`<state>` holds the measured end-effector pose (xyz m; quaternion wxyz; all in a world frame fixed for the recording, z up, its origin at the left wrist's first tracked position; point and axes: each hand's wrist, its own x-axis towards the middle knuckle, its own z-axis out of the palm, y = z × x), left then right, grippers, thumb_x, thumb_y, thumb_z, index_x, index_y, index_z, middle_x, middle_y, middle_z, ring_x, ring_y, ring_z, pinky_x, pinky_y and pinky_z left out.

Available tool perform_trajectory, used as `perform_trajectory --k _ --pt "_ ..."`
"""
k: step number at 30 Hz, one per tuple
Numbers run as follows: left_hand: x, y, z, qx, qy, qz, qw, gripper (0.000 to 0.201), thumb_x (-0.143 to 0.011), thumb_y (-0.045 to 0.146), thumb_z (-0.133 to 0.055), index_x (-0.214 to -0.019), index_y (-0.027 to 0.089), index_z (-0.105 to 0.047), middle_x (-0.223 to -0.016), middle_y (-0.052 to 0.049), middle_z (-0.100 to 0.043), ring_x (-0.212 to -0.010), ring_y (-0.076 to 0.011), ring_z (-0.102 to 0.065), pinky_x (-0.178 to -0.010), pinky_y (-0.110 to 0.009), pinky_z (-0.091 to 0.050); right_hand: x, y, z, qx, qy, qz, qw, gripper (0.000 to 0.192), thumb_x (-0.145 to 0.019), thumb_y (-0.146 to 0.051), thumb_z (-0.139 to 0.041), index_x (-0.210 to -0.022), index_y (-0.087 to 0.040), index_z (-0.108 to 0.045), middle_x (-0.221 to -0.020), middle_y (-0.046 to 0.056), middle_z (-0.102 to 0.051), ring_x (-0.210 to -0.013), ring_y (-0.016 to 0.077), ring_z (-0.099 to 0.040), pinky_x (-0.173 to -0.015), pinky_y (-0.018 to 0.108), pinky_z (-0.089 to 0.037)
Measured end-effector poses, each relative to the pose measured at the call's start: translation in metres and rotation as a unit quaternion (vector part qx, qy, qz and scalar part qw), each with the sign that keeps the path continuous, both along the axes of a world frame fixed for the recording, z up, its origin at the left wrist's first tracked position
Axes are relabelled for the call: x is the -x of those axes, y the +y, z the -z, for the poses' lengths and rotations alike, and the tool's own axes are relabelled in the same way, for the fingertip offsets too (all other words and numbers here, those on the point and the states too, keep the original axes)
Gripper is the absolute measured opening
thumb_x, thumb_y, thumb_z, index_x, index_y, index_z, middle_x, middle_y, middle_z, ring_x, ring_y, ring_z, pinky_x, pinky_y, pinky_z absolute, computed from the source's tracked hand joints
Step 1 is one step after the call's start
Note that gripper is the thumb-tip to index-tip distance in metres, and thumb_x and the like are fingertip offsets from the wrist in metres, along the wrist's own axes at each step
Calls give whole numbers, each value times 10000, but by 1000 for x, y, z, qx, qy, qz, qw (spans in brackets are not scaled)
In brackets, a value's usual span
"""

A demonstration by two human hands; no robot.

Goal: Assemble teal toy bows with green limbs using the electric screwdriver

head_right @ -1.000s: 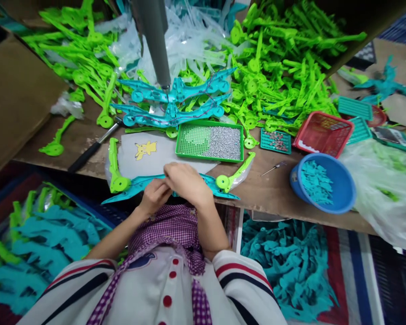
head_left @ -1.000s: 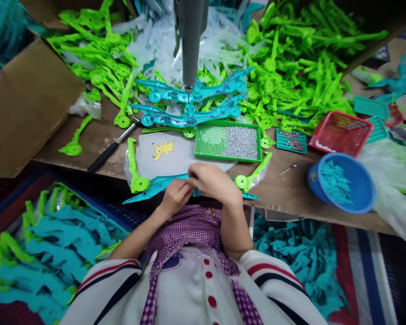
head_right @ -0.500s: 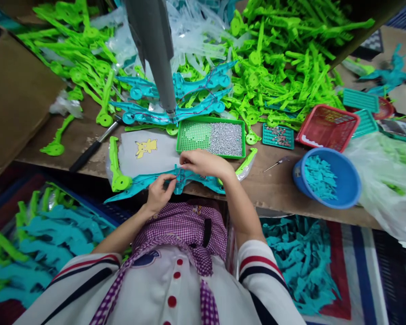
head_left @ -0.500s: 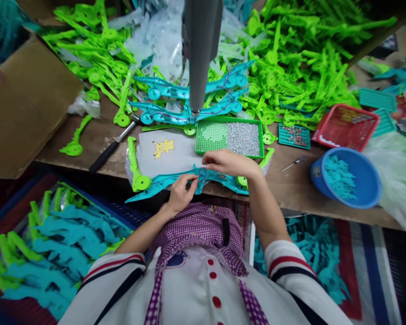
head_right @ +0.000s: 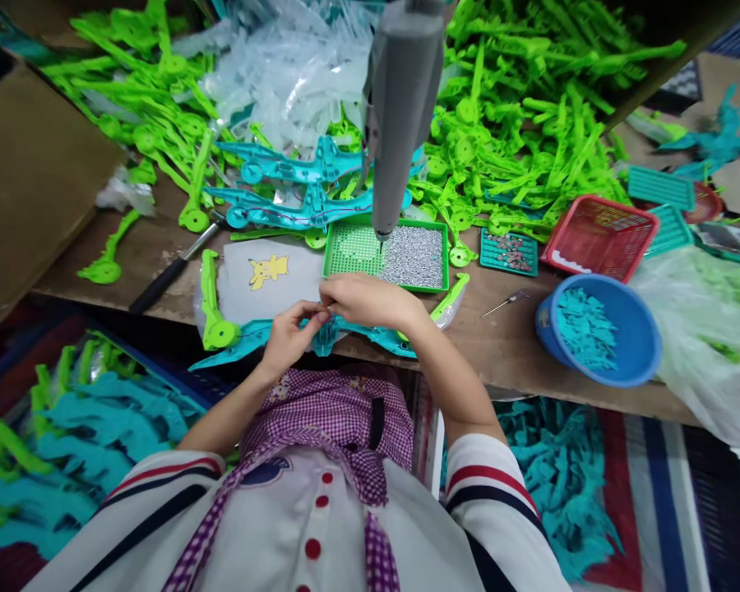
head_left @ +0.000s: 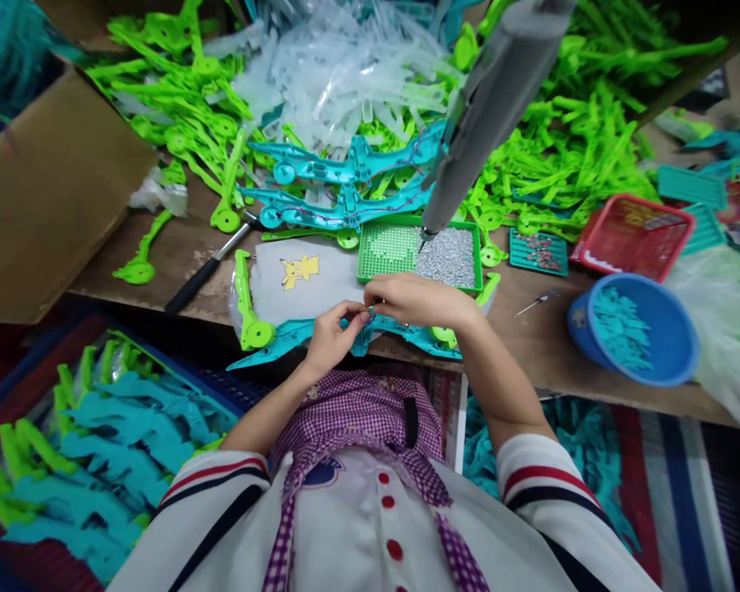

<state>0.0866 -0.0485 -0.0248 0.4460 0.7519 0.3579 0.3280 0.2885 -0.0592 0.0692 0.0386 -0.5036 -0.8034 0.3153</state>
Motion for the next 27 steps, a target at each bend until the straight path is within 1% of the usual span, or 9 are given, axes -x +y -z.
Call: perform_trajectory --k 2,4,6,10,12,15,18,22,27 --pt "6 -1 -4 -95 44 -1 995 157 -961 300 -581 -917 193 -686 -864 -31 -753 -792 -167 -685 -768 -297 -525 -3 -1 1 8 6 8 1000 167 -922 -164 -491 -1001 -162 -638 -996 86 -652 -869 180 -541 -748 297 -366" --pt "18 -3 -6 -200 106 2 974 147 -969 271 -571 -918 189 -682 -869 -43 -750 -819 -189 -683 -798 -330 -496 -4 -1 3 9 11 11 1000 179 -912 -151 -487 -1010 -165 -635 -1012 86 -657 -888 184 -547 -771 302 -378" --pt "29 -6 -7 -254 163 26 953 146 -976 258 -564 -918 184 -674 -846 -47 -739 -808 -204 -675 -785 -348 -469 -3 1 6 5 8 15 1000 187 -907 -140 -481 -1015 -170 -631 -1033 88 -660 -904 187 -550 -789 306 -386" --pt "38 -9 -4 -237 214 75 945 103 -964 234 -583 -939 185 -670 -852 -38 -734 -797 -205 -670 -763 -346 -445 2 15 19 6 1 4 1000 186 -895 -117 -484 -1000 -183 -623 -1042 87 -655 -928 192 -549 -811 309 -400" --pt "34 -7 -2 -208 220 60 951 66 -936 220 -617 -930 193 -677 -868 -30 -739 -819 -208 -675 -778 -348 -442 4 25 27 0 -11 -3 1000 198 -881 -92 -479 -987 -181 -620 -1031 90 -647 -912 191 -542 -801 308 -399" --pt "23 -1 1 -139 208 10 968 31 -876 177 -660 -869 196 -683 -831 -17 -729 -816 -206 -671 -789 -344 -451 6 37 39 -31 -33 -4 999 256 -869 -43 -433 -989 -175 -617 -1030 98 -628 -860 185 -525 -756 307 -380" --pt "15 0 6 -97 183 -11 978 48 -851 159 -662 -831 198 -682 -834 -17 -712 -837 -199 -651 -808 -337 -466 6 38 47 -55 -44 -2 998 272 -876 -29 -415 -1007 -166 -610 -1042 104 -610 -853 185 -518 -734 303 -365" --pt "17 -6 12 -143 174 7 974 31 -860 191 -672 -849 208 -695 -900 -27 -694 -912 -209 -618 -864 -359 -463 5 27 54 -60 -42 4 997 273 -907 -36 -405 -1042 -164 -604 -1052 102 -600 -869 188 -526 -733 300 -365" --pt "23 -8 14 -181 147 34 972 36 -886 214 -666 -866 207 -695 -913 -30 -691 -903 -197 -619 -858 -353 -483 11 23 53 -71 -35 2 997 276 -940 -50 -388 -1065 -162 -608 -1073 105 -600 -852 184 -521 -717 303 -354"
